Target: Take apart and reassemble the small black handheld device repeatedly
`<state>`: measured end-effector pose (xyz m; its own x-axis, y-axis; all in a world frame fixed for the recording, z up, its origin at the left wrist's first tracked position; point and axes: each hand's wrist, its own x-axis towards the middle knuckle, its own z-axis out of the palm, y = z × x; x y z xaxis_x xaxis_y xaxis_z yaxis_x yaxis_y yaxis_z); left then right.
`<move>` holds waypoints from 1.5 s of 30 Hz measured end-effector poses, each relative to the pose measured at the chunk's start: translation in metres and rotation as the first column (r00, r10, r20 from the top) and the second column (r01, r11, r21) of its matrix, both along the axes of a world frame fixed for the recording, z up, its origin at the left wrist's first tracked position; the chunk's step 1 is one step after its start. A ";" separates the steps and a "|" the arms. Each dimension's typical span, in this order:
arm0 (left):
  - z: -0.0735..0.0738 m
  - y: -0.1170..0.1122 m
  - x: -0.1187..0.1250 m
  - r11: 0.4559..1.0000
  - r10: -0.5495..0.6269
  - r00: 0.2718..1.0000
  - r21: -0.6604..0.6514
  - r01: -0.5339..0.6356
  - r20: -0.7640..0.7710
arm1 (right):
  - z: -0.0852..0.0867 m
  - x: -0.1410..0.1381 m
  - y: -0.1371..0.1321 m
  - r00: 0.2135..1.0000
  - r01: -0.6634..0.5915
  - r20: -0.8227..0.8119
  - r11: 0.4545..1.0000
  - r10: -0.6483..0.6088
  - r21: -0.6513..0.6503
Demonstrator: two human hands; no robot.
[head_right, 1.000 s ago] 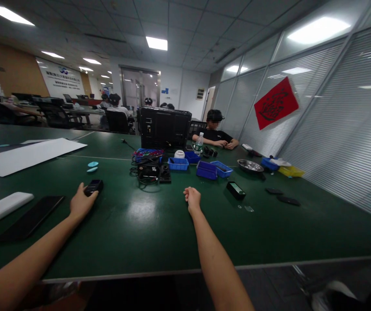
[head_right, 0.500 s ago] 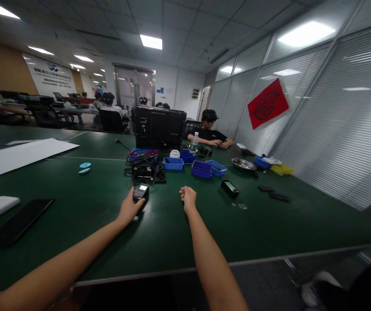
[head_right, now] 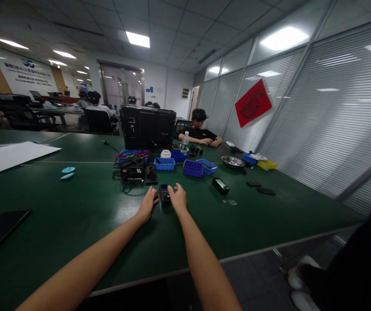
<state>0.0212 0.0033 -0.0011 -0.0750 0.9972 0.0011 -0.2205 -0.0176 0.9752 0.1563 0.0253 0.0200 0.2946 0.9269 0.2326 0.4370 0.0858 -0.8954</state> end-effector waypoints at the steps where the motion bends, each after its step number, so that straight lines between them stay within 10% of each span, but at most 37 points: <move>1: -0.001 0.001 -0.001 1.000 -0.001 0.998 -0.005 0.002 0.064 | 0.001 -0.005 -0.004 0.993 -0.008 0.114 1.000 0.012 -0.029; 9: -0.006 0.002 -0.005 1.000 0.011 0.989 -0.009 -0.009 0.145 | 0.002 -0.024 -0.017 0.812 0.085 0.582 0.975 0.054 -0.208; 17: -0.001 0.002 -0.012 0.999 0.001 0.991 -0.050 0.006 0.135 | 0.005 0.046 0.000 0.820 0.195 0.568 0.966 -0.065 -0.171; 21: -0.003 -0.001 -0.009 0.998 -0.049 0.991 0.019 0.052 -0.122 | 0.004 0.078 -0.002 0.823 0.275 0.546 0.951 -0.158 -0.139; 27: -0.009 -0.016 -0.003 0.931 -0.057 0.822 0.267 0.249 -0.567 | -0.005 0.091 0.000 0.860 0.269 0.472 0.958 -0.192 -0.100; 38: 0.001 -0.022 -0.004 0.900 0.030 0.546 0.260 0.351 -0.837 | -0.002 0.112 -0.002 0.753 0.365 0.623 0.922 -0.210 -0.131; 45: -0.003 -0.021 -0.006 0.880 0.066 0.519 0.295 0.373 -0.852 | -0.005 0.114 0.000 0.759 0.343 0.625 0.927 -0.180 -0.149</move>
<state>0.0156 -0.0178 -0.0037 0.3338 0.8718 0.3584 0.6288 -0.4892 0.6043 0.2700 0.0253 0.0154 0.4131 0.8826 0.2244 0.8563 -0.2926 -0.4256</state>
